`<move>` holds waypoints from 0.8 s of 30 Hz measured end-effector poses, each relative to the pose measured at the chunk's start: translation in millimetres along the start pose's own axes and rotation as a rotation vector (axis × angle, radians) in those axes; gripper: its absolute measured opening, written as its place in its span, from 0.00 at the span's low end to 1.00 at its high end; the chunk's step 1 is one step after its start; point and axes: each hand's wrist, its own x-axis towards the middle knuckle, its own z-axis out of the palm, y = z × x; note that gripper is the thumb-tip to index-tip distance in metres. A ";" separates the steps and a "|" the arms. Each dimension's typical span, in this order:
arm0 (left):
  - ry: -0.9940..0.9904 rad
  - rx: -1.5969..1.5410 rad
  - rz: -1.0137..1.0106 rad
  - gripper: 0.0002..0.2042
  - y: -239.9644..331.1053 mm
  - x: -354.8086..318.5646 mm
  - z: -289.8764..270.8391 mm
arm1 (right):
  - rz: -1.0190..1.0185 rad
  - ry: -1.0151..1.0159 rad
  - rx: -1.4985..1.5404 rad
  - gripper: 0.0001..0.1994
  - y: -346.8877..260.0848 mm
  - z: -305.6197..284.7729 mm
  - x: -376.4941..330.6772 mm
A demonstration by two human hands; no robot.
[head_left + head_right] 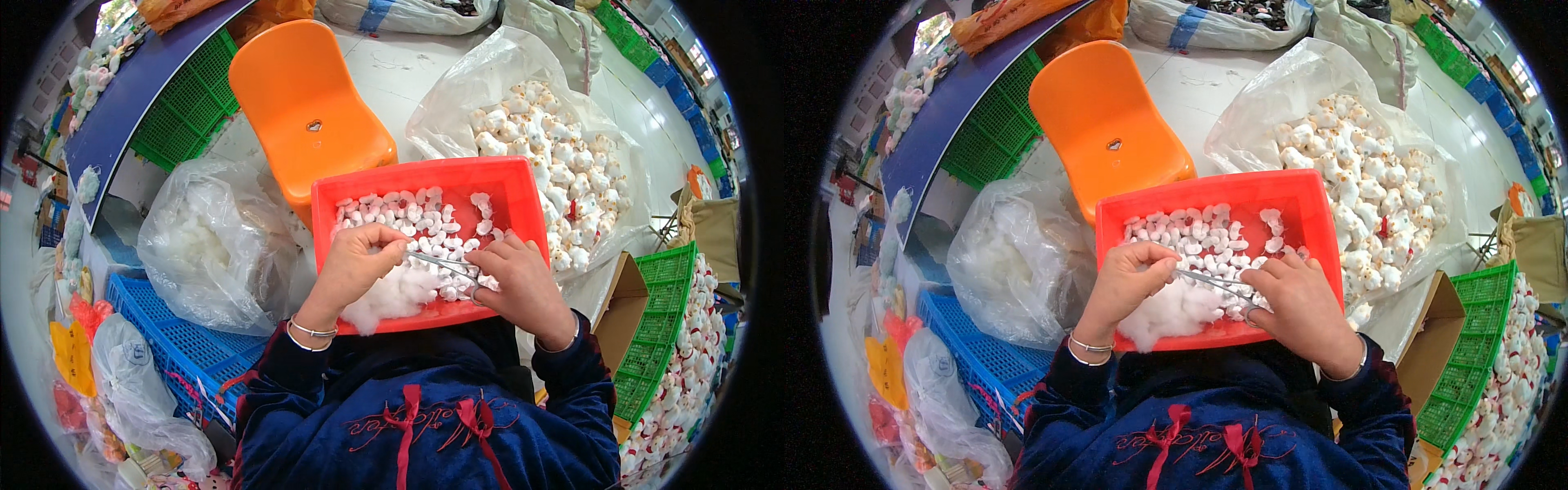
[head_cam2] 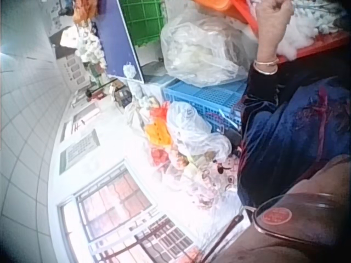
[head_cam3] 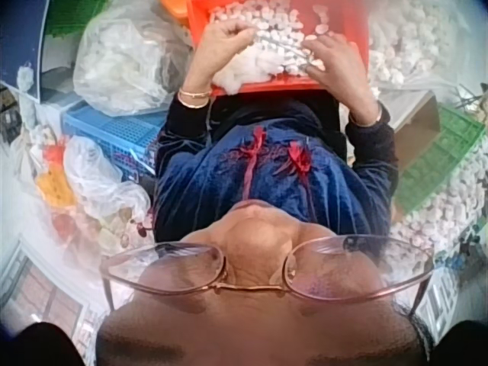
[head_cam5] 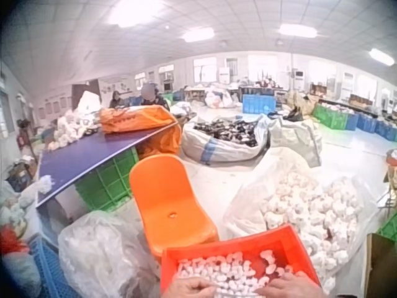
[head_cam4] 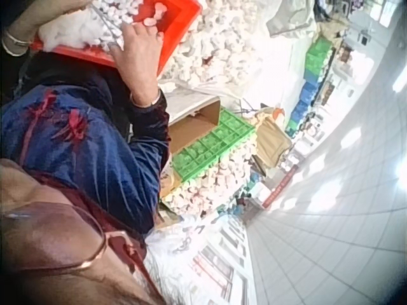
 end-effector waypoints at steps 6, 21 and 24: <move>0.064 -0.318 -0.088 0.05 3.2 -0.3 0.3 | -0.010 0.116 0.040 0.32 3.9 -13.3 4.6; 0.071 -0.263 -0.030 0.06 11.1 -3.8 10.2 | -0.005 -0.013 -0.055 0.20 7.6 -17.9 6.0; 0.052 -0.084 0.076 0.07 7.3 -2.2 10.4 | -0.021 -0.045 -0.025 0.17 4.8 -19.4 7.9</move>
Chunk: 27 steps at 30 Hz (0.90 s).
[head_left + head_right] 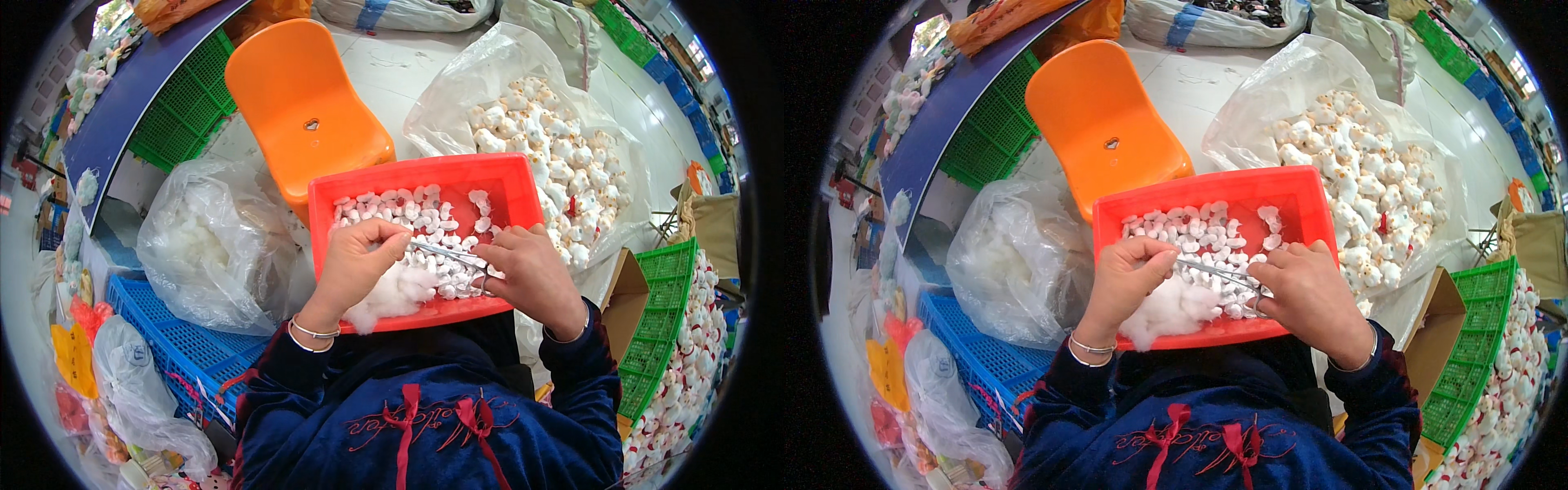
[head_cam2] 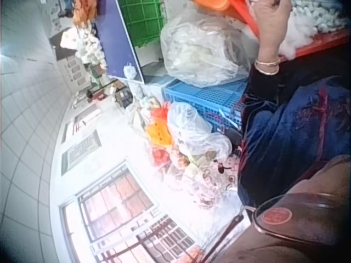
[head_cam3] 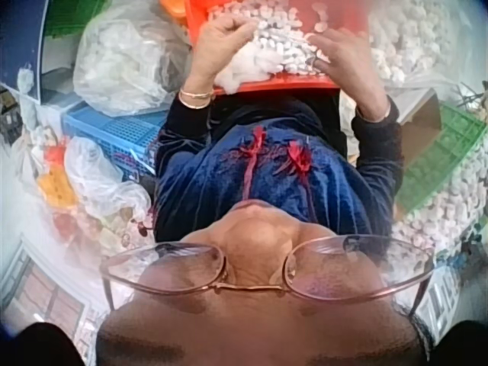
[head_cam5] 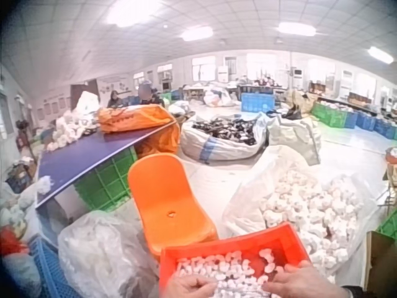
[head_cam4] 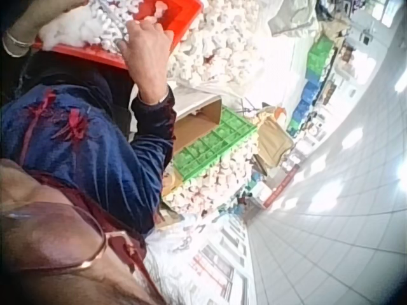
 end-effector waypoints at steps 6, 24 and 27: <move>-0.102 0.127 -0.009 0.09 10.3 1.3 -4.2 | 0.013 -0.126 0.147 0.16 4.0 4.4 -3.3; -0.177 0.345 0.142 0.06 21.9 2.4 -5.2 | 0.030 -0.091 0.038 0.17 -0.6 -17.4 -10.3; -0.226 0.535 0.266 0.06 23.2 4.1 -5.2 | 0.018 -0.133 0.011 0.16 -2.2 -20.1 -8.4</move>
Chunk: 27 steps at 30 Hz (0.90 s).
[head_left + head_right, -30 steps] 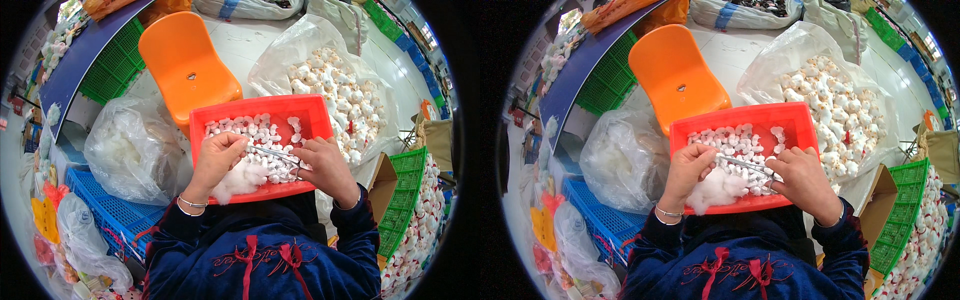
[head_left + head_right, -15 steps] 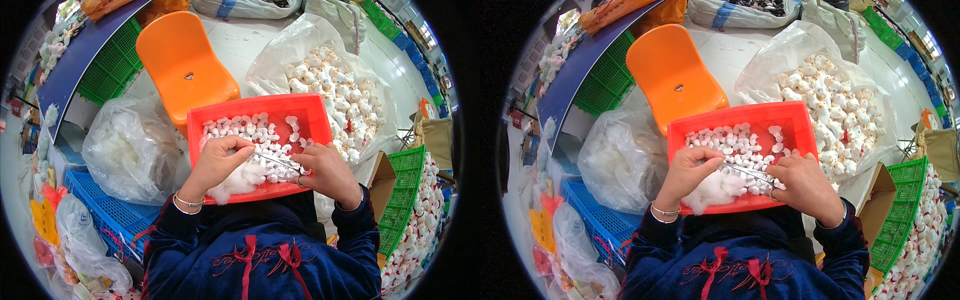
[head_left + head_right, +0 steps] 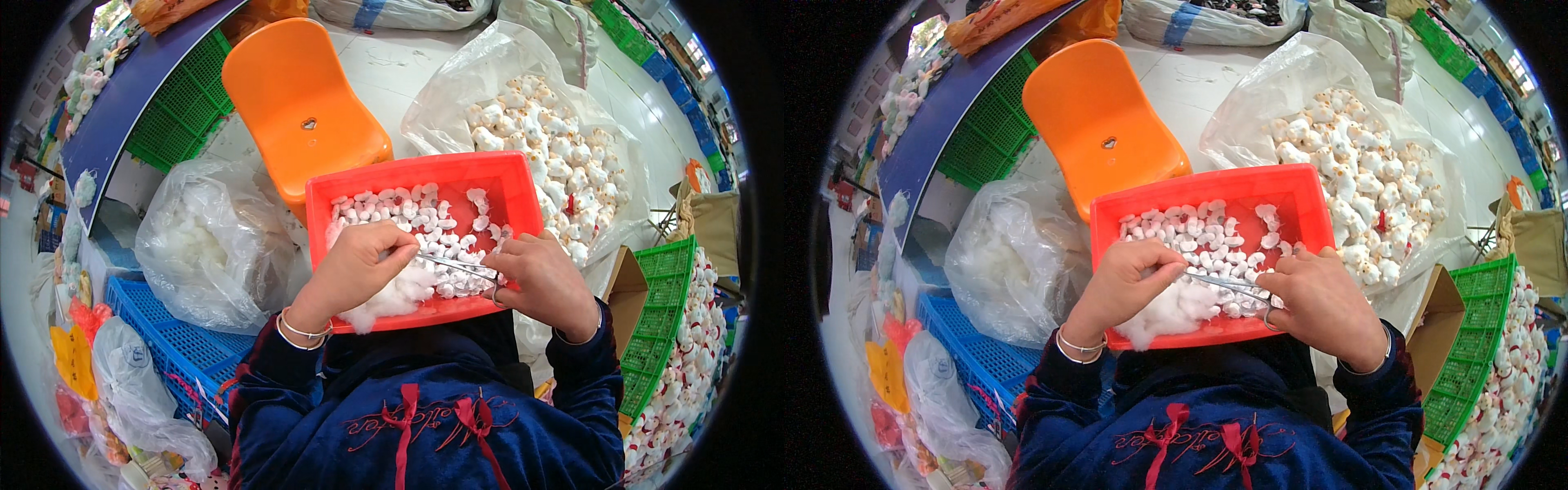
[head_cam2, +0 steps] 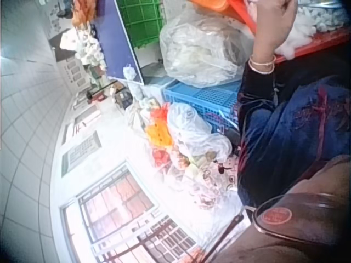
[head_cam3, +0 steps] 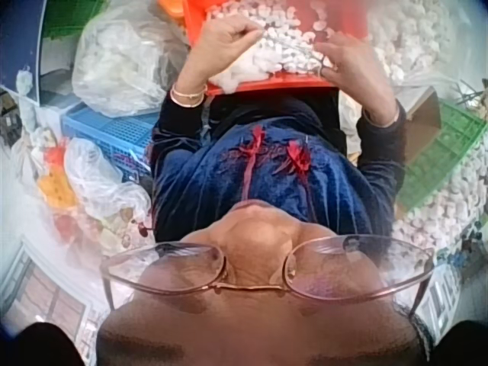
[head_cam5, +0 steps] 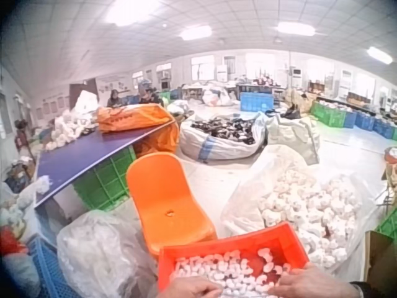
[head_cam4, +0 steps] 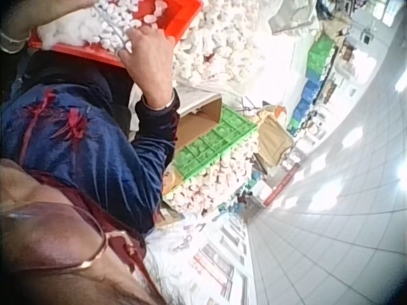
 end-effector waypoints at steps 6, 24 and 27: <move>0.079 -0.129 -0.040 0.06 -15.0 -3.3 12.7 | -0.027 0.008 0.326 0.13 12.3 34.0 3.2; 0.242 -0.582 -0.168 0.16 -13.6 -7.8 45.5 | 0.131 0.121 0.588 0.14 -4.4 47.3 -5.2; 0.255 -0.475 -0.097 0.13 -8.9 -7.5 44.3 | 0.106 0.111 0.476 0.14 -1.2 40.1 -7.1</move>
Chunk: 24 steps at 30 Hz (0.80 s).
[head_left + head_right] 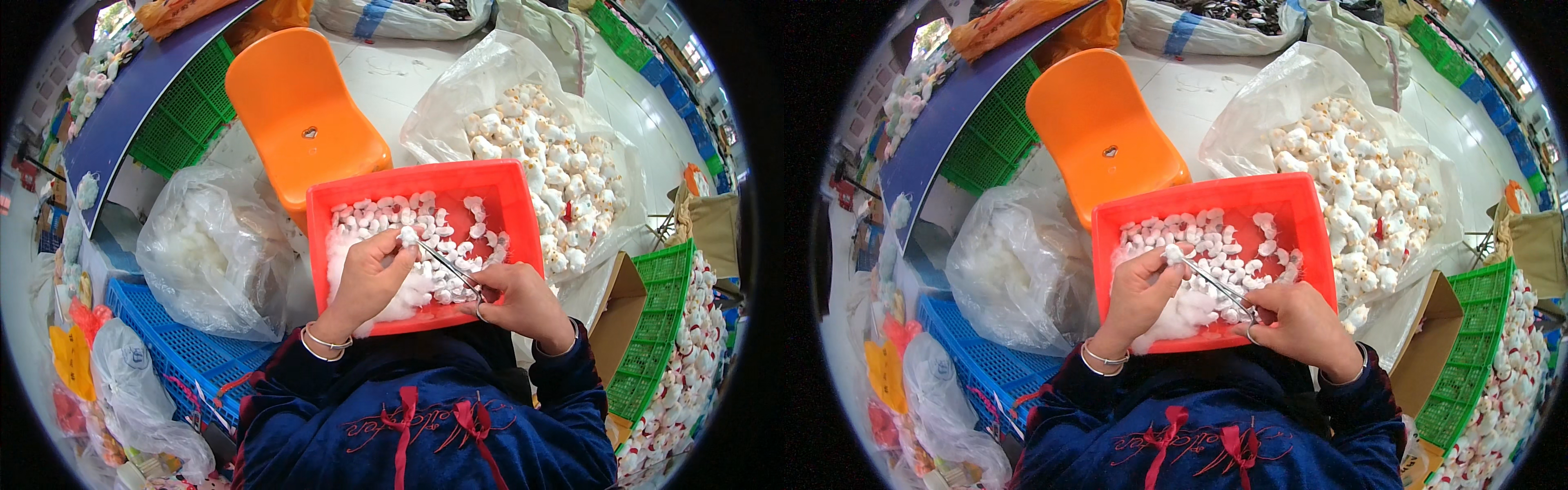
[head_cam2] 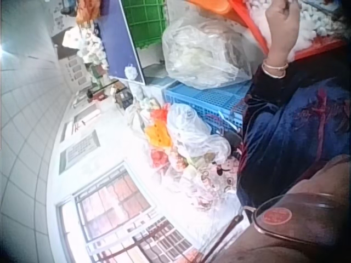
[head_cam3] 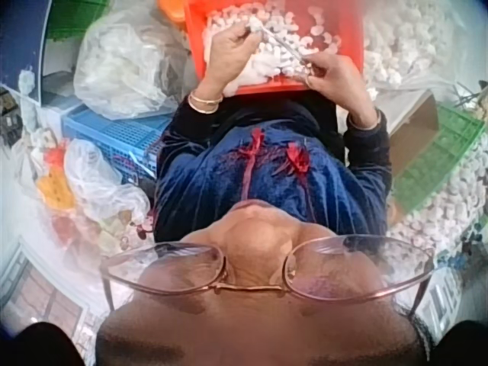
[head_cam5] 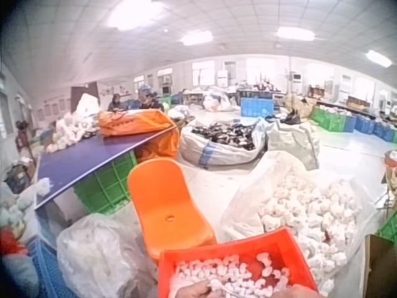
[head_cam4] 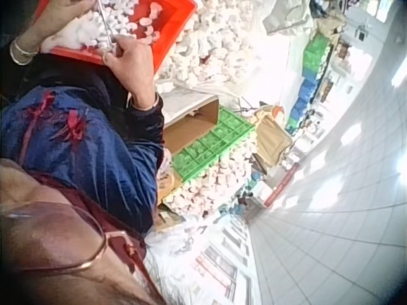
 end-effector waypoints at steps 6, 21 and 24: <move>-0.008 0.377 0.274 0.06 4.5 4.2 -3.0 | -0.010 -0.064 -0.116 0.13 -2.7 -11.2 1.9; 0.156 0.185 0.103 0.03 -8.2 4.5 8.0 | 0.011 0.130 0.196 0.20 5.2 52.5 9.9; 0.200 0.140 0.022 0.07 -8.6 6.3 -5.4 | 0.006 0.198 -0.137 0.23 4.6 31.1 6.4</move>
